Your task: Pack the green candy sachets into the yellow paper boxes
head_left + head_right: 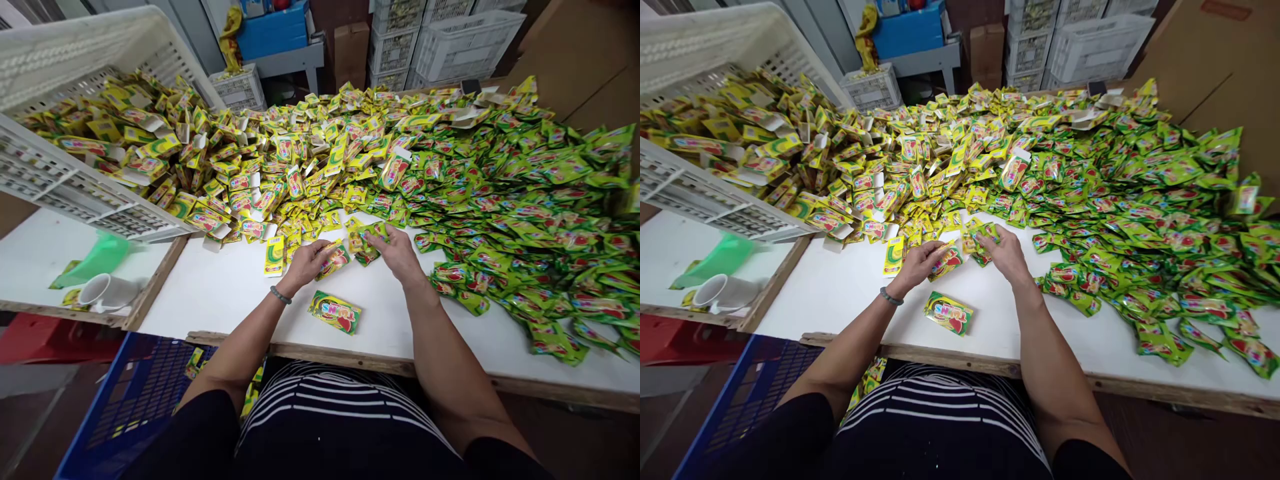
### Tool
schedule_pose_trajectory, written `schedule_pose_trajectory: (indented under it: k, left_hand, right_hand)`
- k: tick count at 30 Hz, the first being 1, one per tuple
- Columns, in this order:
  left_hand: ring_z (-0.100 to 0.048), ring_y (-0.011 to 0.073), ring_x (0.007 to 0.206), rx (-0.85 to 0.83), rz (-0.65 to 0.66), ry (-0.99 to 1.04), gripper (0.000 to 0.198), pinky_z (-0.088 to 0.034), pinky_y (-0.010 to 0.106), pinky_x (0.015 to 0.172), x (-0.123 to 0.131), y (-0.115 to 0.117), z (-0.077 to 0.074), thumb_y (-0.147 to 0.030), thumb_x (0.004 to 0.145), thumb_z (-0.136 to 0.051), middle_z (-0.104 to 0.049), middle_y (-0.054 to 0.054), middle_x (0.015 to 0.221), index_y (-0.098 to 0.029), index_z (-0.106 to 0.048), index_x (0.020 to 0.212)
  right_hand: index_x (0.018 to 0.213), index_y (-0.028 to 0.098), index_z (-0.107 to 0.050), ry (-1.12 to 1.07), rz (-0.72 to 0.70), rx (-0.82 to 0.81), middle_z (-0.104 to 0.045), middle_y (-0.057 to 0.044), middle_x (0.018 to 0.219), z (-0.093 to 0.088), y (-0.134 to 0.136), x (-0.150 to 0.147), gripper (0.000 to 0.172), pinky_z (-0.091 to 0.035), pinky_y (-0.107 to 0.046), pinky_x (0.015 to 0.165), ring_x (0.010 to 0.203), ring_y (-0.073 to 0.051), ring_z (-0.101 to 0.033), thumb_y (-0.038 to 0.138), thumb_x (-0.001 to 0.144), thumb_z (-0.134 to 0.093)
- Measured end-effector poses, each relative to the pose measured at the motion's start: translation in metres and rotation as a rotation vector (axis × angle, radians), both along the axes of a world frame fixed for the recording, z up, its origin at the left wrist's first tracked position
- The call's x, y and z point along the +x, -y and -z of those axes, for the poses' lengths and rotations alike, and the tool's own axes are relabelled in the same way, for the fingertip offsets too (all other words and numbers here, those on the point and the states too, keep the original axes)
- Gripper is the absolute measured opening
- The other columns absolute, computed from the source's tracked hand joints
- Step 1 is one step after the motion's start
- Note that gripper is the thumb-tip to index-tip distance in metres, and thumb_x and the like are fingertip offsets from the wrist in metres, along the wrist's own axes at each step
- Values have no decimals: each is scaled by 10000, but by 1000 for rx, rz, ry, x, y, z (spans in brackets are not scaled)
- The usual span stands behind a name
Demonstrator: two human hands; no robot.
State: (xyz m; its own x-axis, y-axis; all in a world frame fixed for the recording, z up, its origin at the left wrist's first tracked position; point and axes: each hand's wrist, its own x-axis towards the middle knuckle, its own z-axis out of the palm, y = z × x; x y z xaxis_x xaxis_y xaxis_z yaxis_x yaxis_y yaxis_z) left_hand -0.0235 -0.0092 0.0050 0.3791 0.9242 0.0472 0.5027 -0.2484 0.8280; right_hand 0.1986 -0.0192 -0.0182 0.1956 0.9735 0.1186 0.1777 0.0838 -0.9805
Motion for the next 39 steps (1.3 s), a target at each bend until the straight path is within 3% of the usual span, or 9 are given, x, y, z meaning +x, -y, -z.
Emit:
schedule_pose_trajectory:
  k: [4,9,14,18,23,29,33,36,39]
  left_hand:
    - [-502,125,632,-35,-15,41,409,-382,240,598,1,0,5,-495,867,-502,-613,13,719,-147,-668,1004]
    - [-536,126,686,-147,-34,246,423,-421,242,643,8,2,6,-521,839,-542,-638,20,787,-140,-651,988]
    - [-586,143,761,-244,11,296,452,-460,259,720,10,4,10,-530,797,-611,-683,35,859,-134,-665,1008]
    - [-628,159,821,-313,35,380,449,-481,269,768,10,4,16,-510,757,-677,-712,51,940,-146,-678,1019]
    - [-650,152,763,-449,-59,540,450,-494,270,729,15,5,22,-446,642,-795,-729,44,897,-142,-679,952]
    - [-657,134,683,-558,-218,699,455,-504,270,699,20,3,26,-363,537,-870,-736,35,818,-124,-682,876]
    - [-657,126,673,-568,-233,775,450,-505,268,702,18,3,27,-374,535,-872,-734,24,789,-124,-683,859]
    - [-653,122,673,-560,-235,795,434,-499,262,700,17,4,27,-394,568,-855,-736,30,789,-120,-678,855]
    - [-657,123,693,-552,-220,811,438,-497,262,717,16,5,27,-398,592,-843,-741,35,819,-127,-676,893]
  right_hand:
    - [928,210,-619,-123,99,39,-675,-36,869,4,-3,-5,409,-505,-340,762,822,-197,-614,580,753,-617]
    - [865,200,-634,49,-45,-50,-680,-41,822,-5,2,-4,381,-485,-335,716,781,-208,-593,558,734,-637]
    - [749,191,-632,230,-197,-141,-645,-11,707,-15,6,1,376,-422,-299,639,705,-189,-548,566,715,-637]
    - [764,190,-656,199,-48,-122,-645,-4,708,-11,3,-6,392,-411,-293,629,710,-189,-553,576,695,-643]
    - [818,197,-665,157,127,-85,-672,-23,777,0,1,-25,441,-434,-302,639,698,-184,-556,610,663,-668]
    - [763,204,-687,242,105,5,-638,-88,944,10,2,-36,491,-457,-371,820,908,-233,-567,682,732,-575]
    - [781,230,-708,256,42,21,-626,-84,1031,14,3,-36,461,-368,-426,989,1049,-242,-529,642,814,-504]
    - [778,237,-706,256,-28,7,-631,-71,1024,15,5,-40,436,-343,-435,1008,1065,-240,-516,618,830,-501]
    - [870,232,-699,222,60,14,-630,-86,1051,14,6,-42,421,-397,-424,942,1070,-254,-498,619,794,-553]
